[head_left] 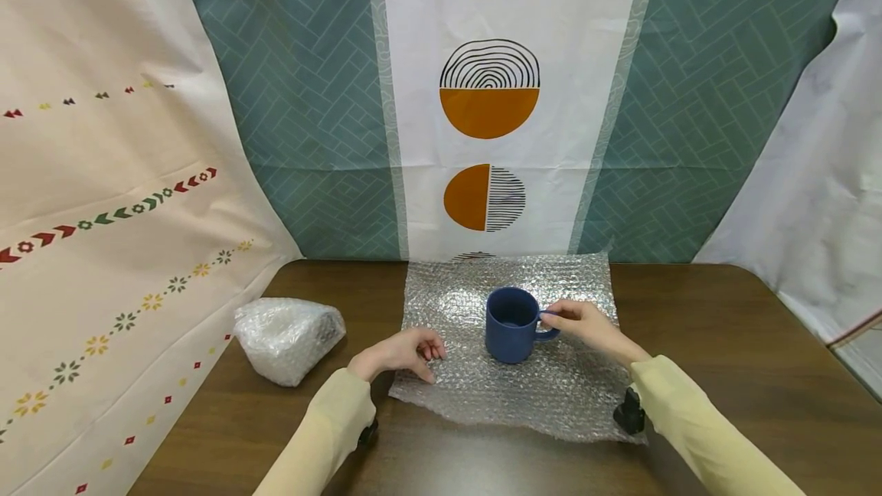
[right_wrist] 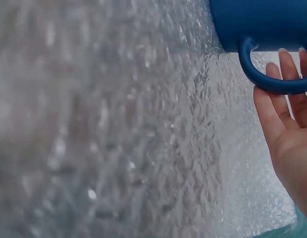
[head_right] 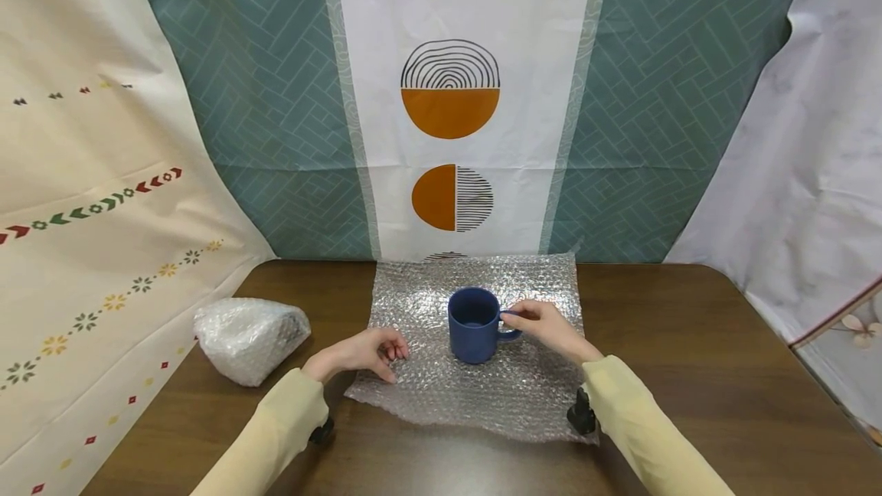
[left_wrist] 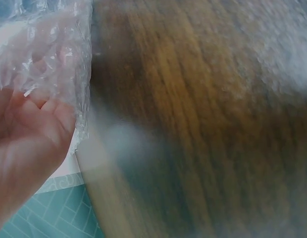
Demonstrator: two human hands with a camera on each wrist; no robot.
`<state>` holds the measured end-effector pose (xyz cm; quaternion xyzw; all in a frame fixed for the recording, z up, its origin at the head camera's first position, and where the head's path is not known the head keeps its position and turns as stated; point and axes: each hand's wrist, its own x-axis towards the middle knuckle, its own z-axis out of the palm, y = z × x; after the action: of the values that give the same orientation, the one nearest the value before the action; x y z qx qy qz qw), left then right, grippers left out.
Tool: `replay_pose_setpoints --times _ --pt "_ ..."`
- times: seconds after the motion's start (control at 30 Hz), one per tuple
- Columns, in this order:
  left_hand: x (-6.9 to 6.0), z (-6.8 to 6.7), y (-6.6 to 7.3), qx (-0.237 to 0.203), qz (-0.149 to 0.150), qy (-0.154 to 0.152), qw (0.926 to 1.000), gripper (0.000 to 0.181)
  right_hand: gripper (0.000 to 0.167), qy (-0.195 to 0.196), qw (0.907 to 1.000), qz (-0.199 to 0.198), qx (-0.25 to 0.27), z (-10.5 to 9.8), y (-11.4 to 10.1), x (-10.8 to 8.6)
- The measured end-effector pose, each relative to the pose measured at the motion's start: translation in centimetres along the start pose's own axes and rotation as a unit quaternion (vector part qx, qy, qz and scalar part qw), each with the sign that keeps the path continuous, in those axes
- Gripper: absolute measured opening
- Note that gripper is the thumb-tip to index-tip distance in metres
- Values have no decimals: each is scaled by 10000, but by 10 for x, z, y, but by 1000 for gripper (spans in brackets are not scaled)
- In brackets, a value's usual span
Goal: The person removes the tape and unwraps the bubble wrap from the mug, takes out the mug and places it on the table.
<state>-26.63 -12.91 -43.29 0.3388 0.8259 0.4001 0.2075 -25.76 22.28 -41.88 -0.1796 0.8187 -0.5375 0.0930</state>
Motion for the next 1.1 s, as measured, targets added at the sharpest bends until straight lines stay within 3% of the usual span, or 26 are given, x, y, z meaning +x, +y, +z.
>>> replay_pose_setpoints --times 0.37,1.1 --pt "-1 -1 4 -53 -155 86 9998 34 36 -60 9939 328 1050 4 -2 2" --pt "-1 1 2 -314 -232 146 9991 35 35 69 9898 259 1400 7 2 0"
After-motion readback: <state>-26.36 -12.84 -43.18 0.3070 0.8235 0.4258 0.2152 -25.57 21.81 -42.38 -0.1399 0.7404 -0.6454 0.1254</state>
